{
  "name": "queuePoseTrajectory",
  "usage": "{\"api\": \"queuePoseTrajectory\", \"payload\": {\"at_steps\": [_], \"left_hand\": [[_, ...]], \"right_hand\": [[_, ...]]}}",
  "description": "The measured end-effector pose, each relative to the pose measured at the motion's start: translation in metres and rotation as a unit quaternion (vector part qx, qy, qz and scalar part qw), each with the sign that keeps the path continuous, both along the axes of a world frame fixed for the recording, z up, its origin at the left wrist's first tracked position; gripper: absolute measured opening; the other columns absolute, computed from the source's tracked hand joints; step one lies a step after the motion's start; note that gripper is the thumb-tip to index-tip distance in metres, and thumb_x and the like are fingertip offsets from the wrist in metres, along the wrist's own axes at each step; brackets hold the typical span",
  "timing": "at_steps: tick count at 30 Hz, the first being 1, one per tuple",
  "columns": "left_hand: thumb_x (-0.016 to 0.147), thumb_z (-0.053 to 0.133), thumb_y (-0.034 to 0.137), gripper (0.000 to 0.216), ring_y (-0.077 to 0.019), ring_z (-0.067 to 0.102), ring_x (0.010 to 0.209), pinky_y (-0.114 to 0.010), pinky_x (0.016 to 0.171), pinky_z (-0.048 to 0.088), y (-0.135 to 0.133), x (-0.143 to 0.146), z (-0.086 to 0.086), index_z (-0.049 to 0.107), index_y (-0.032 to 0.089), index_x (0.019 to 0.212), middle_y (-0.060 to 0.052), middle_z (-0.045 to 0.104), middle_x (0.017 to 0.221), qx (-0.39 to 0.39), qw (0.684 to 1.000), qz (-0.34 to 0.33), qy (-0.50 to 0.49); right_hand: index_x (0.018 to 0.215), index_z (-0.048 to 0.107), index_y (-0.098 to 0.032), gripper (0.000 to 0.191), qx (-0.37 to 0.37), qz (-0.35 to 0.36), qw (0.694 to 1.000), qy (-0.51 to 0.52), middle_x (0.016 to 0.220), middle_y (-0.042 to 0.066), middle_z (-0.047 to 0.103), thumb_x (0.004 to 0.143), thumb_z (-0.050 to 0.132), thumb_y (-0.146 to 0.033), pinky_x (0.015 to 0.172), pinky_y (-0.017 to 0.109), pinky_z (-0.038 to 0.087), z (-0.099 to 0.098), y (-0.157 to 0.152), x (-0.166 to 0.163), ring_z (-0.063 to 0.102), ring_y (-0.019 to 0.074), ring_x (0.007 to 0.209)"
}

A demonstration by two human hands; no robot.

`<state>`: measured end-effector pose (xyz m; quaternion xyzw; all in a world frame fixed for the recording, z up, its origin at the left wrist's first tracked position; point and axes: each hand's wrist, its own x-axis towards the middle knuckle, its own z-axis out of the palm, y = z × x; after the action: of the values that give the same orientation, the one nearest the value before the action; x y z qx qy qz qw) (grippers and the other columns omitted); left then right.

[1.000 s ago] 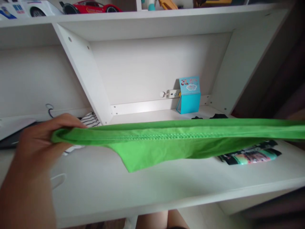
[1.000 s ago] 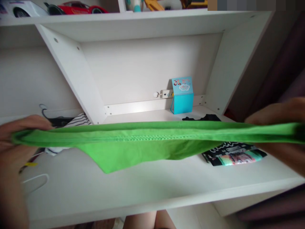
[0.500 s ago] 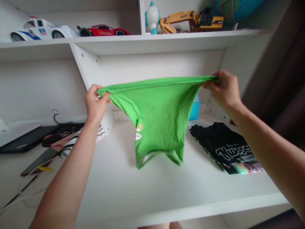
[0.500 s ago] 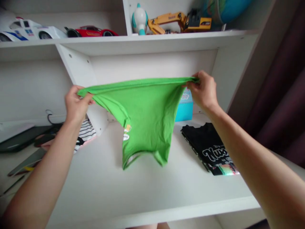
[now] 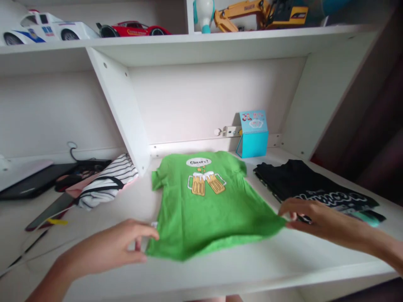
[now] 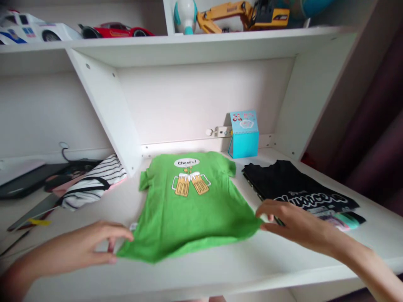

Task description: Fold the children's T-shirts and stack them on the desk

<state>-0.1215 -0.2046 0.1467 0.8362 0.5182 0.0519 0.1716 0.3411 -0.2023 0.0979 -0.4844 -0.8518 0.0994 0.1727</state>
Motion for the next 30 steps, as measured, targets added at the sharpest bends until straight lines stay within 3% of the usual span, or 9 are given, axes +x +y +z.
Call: {"api": "queuePoseTrajectory", "payload": {"at_steps": [2,3,7,11,15,21,23,26,30], "left_hand": [[0.075,0.057,0.032,0.032,-0.0158,0.062,0.083,-0.024,0.076,0.046,0.002,0.005,-0.004,0.062,0.029,0.106,0.002,0.067,0.094,-0.089,0.995,-0.039,0.008],[0.079,0.054,0.035,0.032,-0.0163,0.062,0.087,-0.025,0.08,0.045,0.009,0.01,-0.006,0.061,0.028,0.109,0.0,0.066,0.099,-0.09,0.995,-0.049,-0.001],[0.089,0.033,0.046,0.044,-0.0184,0.046,0.117,-0.033,0.099,0.033,0.063,0.044,-0.031,0.051,0.024,0.123,-0.006,0.051,0.128,0.012,0.996,-0.083,-0.039],[0.086,0.023,0.06,0.071,-0.0294,0.012,0.135,-0.049,0.105,0.018,0.118,0.075,-0.081,0.024,0.015,0.14,-0.015,0.014,0.147,0.047,0.998,0.036,0.028],[0.079,0.013,0.072,0.079,-0.0381,-0.003,0.132,-0.066,0.098,0.009,0.141,0.082,-0.114,0.013,0.026,0.143,-0.012,0.001,0.148,0.035,0.986,0.122,0.104],[0.076,0.012,0.075,0.081,-0.039,-0.005,0.132,-0.069,0.096,0.008,0.156,0.068,-0.116,0.009,0.029,0.143,-0.011,-0.003,0.148,0.022,0.989,0.101,0.106],[0.076,0.013,0.075,0.082,-0.0414,0.0,0.132,-0.07,0.095,0.01,0.167,0.067,-0.111,0.013,0.028,0.142,-0.012,0.002,0.148,0.004,0.988,0.106,0.112],[0.08,0.012,0.07,0.077,-0.0404,0.011,0.132,-0.067,0.098,0.012,0.187,0.074,-0.104,0.025,0.023,0.14,-0.013,0.015,0.147,0.028,0.984,0.124,0.121],[0.087,0.009,0.057,0.07,-0.0309,0.008,0.135,-0.057,0.105,0.014,0.207,0.097,-0.108,0.021,0.014,0.141,-0.01,0.013,0.148,0.11,0.982,0.114,0.103]], "right_hand": [[0.097,0.062,-0.034,0.018,-0.063,-0.007,0.998,-0.003,0.086,0.003,0.067,0.084,0.05,-0.035,0.062,0.023,0.053,-0.003,-0.003,0.0,0.064,0.0169,0.074],[0.099,0.063,-0.034,0.02,-0.075,-0.016,0.997,0.006,0.087,0.003,0.067,0.085,0.048,-0.036,0.063,0.023,0.053,-0.001,-0.001,-0.003,0.064,0.0166,0.075],[0.102,0.063,-0.023,0.03,-0.027,0.007,0.999,0.028,0.102,0.006,0.065,0.09,0.038,-0.036,0.08,0.028,0.05,0.0,0.032,-0.039,0.062,0.0183,0.091],[0.127,0.047,-0.013,0.049,-0.001,0.005,1.0,-0.027,0.132,0.016,0.044,0.092,0.031,-0.044,0.1,0.04,0.035,-0.032,0.081,-0.084,0.039,0.0235,0.123],[0.14,0.025,-0.014,0.072,-0.032,-0.044,0.994,-0.09,0.145,0.018,0.02,0.086,0.025,-0.062,0.101,0.055,0.023,-0.07,0.116,-0.107,0.012,0.0314,0.133],[0.143,0.016,-0.022,0.074,-0.039,-0.082,0.988,-0.123,0.147,0.013,0.014,0.084,0.016,-0.067,0.103,0.055,0.018,-0.091,0.128,-0.105,0.005,0.0323,0.134],[0.142,0.019,-0.022,0.075,-0.046,-0.08,0.988,-0.125,0.147,0.013,0.017,0.083,0.019,-0.068,0.101,0.056,0.021,-0.086,0.132,-0.103,0.01,0.0336,0.133],[0.136,0.035,-0.016,0.067,-0.054,-0.085,0.987,-0.122,0.139,0.015,0.035,0.086,0.027,-0.06,0.098,0.057,0.028,-0.069,0.149,-0.107,0.029,0.0338,0.128],[0.13,0.042,-0.009,0.048,-0.023,-0.092,0.99,-0.103,0.134,0.015,0.042,0.092,0.027,-0.035,0.102,0.041,0.03,-0.052,0.192,-0.133,0.039,0.0245,0.123]]}}
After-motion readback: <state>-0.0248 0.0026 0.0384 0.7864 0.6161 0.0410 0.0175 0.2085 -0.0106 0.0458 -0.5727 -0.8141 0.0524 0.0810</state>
